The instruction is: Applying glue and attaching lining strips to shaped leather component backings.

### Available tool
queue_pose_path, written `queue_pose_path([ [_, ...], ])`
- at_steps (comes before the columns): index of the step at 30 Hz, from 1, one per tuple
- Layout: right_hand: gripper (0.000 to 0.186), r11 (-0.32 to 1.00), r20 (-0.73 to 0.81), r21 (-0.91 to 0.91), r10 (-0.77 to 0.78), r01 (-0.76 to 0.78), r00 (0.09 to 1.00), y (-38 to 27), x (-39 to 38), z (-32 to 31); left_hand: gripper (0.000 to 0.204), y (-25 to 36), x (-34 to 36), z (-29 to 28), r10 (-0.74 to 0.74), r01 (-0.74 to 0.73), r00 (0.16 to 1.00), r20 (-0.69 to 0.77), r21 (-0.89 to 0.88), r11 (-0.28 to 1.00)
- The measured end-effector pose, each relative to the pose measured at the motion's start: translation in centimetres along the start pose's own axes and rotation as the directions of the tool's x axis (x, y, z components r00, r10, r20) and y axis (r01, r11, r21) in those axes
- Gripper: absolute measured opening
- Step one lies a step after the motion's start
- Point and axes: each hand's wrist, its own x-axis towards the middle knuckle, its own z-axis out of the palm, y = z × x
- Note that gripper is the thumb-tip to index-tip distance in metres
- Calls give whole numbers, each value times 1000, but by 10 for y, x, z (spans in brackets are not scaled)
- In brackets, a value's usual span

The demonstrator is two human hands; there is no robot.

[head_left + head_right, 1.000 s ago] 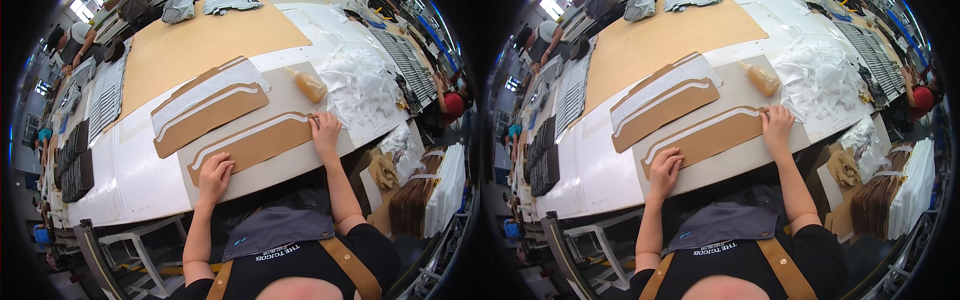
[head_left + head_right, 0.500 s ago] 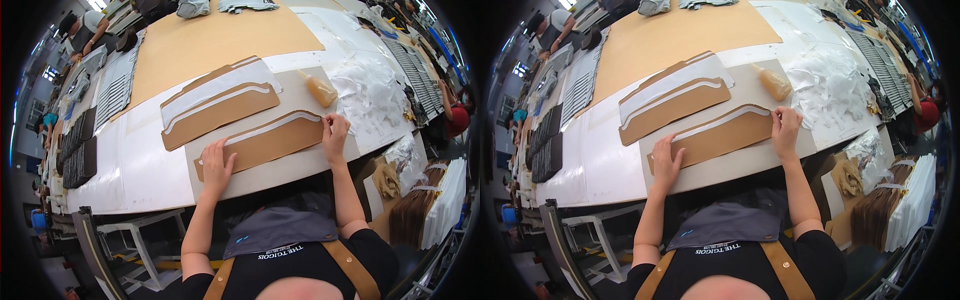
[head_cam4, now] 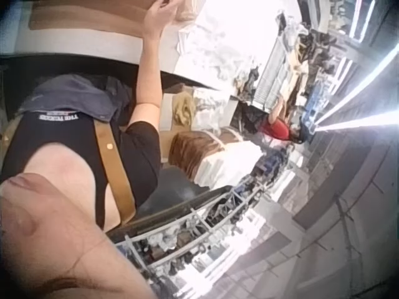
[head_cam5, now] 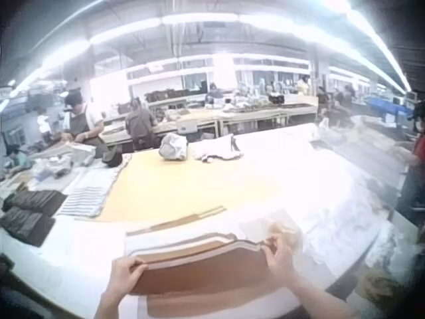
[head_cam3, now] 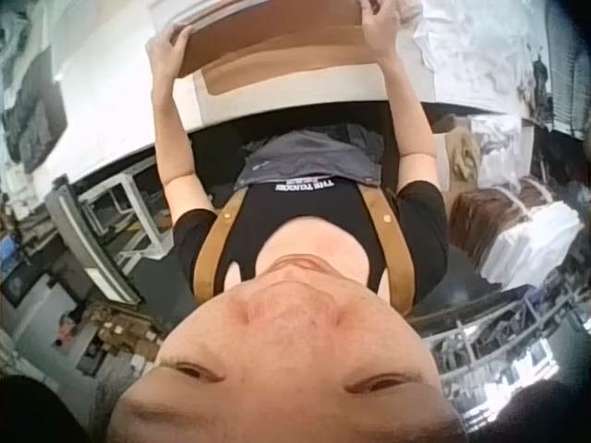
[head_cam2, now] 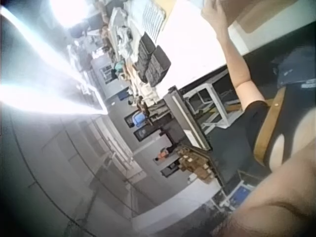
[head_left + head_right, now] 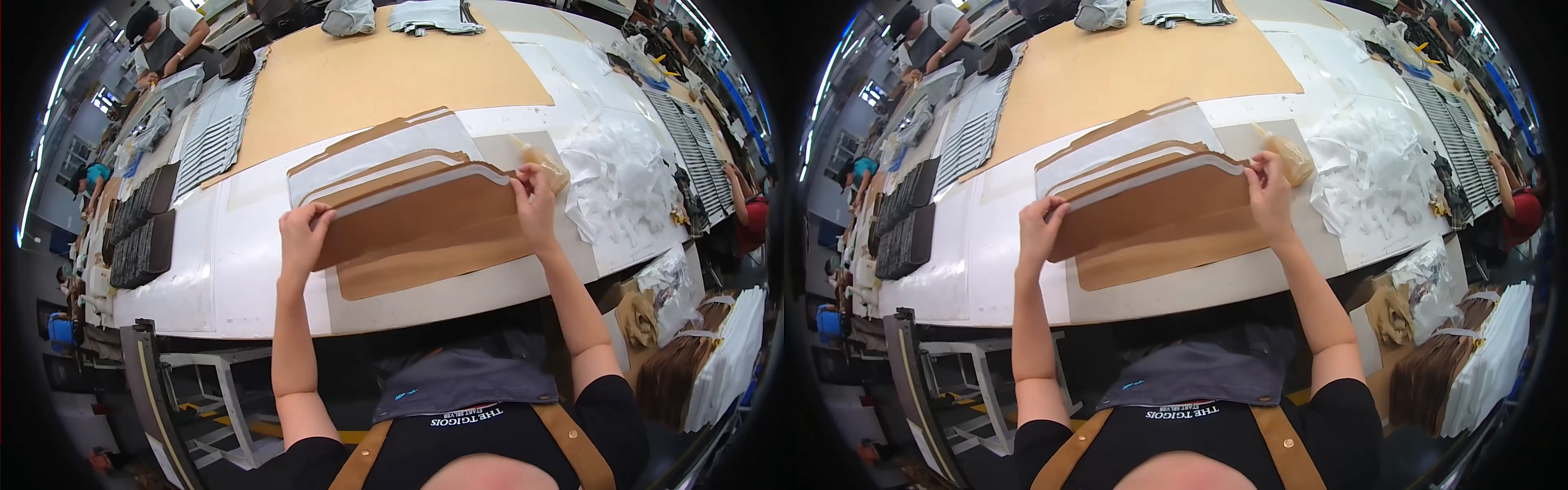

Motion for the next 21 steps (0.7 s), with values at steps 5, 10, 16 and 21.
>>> queue_pose_path([
  [5,33,996,178,-91,10,6,984,4,40,70,18,-48,56,-11,-25,28,999,-26,138,990],
  [10,43,897,212,-362,-186,253,959,32,45,96,30,-105,54,36,-24,40,998,-51,351,936],
  [16,66,663,19,-713,-308,229,951,24,29,2,48,-115,-10,39,42,45,971,-235,353,934],
  [21,72,671,-143,-739,-63,-64,988,60,23,-51,48,-112,-34,33,-45,118,957,-285,242,963],
])
